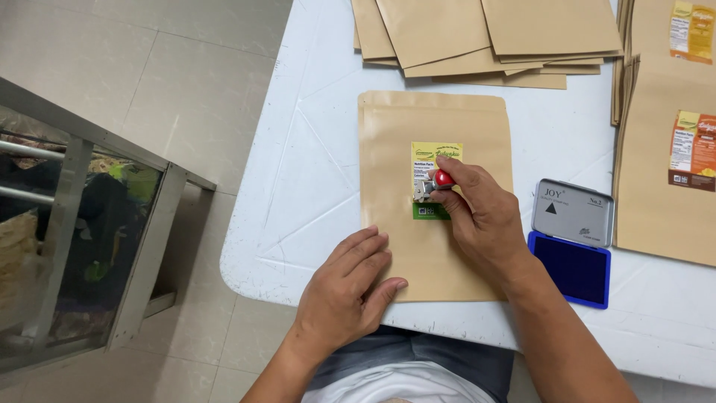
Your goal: Stamping labels onto brown paper bags using a hand stamp and ink pad at a packaging station.
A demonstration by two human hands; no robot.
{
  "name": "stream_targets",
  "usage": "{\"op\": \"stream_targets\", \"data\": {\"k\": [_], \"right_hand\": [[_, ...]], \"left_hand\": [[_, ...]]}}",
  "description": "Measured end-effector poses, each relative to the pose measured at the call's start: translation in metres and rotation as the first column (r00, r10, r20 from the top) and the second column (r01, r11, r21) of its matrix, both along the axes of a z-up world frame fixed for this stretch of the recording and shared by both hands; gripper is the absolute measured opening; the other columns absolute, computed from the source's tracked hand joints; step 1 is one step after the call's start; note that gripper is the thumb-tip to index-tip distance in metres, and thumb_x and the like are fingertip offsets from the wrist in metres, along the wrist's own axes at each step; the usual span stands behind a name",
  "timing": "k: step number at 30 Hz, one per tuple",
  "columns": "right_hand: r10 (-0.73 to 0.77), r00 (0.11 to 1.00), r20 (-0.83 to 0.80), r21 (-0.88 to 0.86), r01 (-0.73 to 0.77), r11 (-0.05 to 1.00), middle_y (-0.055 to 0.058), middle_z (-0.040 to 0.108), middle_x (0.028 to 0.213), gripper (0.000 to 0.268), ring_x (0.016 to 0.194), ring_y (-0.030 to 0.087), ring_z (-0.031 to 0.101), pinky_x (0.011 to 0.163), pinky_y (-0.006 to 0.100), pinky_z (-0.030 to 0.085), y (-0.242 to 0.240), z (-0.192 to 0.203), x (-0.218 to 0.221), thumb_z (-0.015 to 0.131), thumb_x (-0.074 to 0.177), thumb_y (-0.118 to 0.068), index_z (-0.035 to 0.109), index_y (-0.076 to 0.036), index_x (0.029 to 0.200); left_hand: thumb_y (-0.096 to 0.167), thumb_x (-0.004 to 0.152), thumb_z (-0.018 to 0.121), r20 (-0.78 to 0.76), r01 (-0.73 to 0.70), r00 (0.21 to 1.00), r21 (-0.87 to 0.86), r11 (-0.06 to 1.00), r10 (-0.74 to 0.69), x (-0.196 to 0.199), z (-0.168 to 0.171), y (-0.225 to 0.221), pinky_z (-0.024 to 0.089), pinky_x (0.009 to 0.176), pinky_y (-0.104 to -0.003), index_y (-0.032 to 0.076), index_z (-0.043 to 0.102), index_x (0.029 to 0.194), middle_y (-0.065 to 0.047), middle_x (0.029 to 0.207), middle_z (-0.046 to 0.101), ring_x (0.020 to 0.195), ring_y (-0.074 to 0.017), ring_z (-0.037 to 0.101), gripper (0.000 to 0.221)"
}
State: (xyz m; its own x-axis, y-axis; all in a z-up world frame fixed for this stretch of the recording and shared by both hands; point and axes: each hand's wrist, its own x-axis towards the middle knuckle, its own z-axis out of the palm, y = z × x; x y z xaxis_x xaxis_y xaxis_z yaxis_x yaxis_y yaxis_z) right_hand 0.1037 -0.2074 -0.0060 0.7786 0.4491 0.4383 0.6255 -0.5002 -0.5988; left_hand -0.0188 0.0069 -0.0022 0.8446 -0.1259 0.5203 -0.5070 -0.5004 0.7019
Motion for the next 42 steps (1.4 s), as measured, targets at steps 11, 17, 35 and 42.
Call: {"op": "stream_targets", "data": {"k": [11, 17, 35, 42], "right_hand": [[0.078, 0.995, 0.064, 0.011, -0.079, 0.997, 0.018, 0.068, 0.123, 0.04, 0.108, 0.033, 0.067, 0.103, 0.04, 0.056, 0.002, -0.003, 0.0, 0.066, 0.102, 0.001, 0.056, 0.0, 0.14], [0.098, 0.99, 0.103, 0.023, -0.101, 0.995, 0.019, 0.068, 0.125, 0.04, 0.11, 0.035, 0.067, 0.105, 0.043, 0.056, 0.002, -0.007, 0.0, 0.065, 0.103, 0.001, 0.054, 0.0, 0.142], [-0.061, 0.912, -0.406, 0.462, 0.263, 0.847, 0.021, 0.073, 0.116, 0.041, 0.107, 0.023, 0.07, 0.097, 0.038, 0.061, -0.018, 0.026, -0.057, 0.063, 0.096, 0.004, 0.055, 0.004, 0.136], [-0.023, 0.675, -0.737, 0.431, 0.496, 0.754, 0.023, 0.076, 0.115, 0.048, 0.106, 0.023, 0.072, 0.099, 0.033, 0.058, -0.048, -0.011, -0.099, 0.064, 0.092, -0.001, 0.056, 0.001, 0.139]], "left_hand": [[0.019, 0.096, 0.072, -0.012, -0.004, 1.0, 0.015, 1.0, 0.004, 0.001, 0.003, -0.001, 0.054, 0.108, -0.048, -0.009, 0.065, 0.107, -0.025, 0.121, 0.068, 0.121, -0.0437, 0.064, 0.031], [0.014, 0.096, 0.07, -0.011, -0.105, 0.994, -0.047, 0.993, 0.104, 0.001, 0.005, -0.003, 0.057, 0.104, -0.046, -0.008, 0.066, 0.108, -0.025, 0.12, 0.067, 0.116, -0.0402, 0.068, 0.026], [0.015, 0.09, 0.07, -0.756, -0.52, 0.655, -0.448, 0.727, 0.003, 0.006, 0.033, 0.006, 0.054, 0.107, -0.039, 0.002, 0.059, 0.137, -0.016, 0.134, 0.068, 0.125, -0.0273, 0.067, 0.05], [0.019, 0.089, 0.066, -0.812, -0.624, 0.574, -0.354, 0.697, 0.101, 0.026, 0.05, -0.005, 0.056, 0.103, -0.026, 0.011, 0.065, 0.13, 0.0, 0.13, 0.071, 0.117, -0.013, 0.07, 0.042]]}}
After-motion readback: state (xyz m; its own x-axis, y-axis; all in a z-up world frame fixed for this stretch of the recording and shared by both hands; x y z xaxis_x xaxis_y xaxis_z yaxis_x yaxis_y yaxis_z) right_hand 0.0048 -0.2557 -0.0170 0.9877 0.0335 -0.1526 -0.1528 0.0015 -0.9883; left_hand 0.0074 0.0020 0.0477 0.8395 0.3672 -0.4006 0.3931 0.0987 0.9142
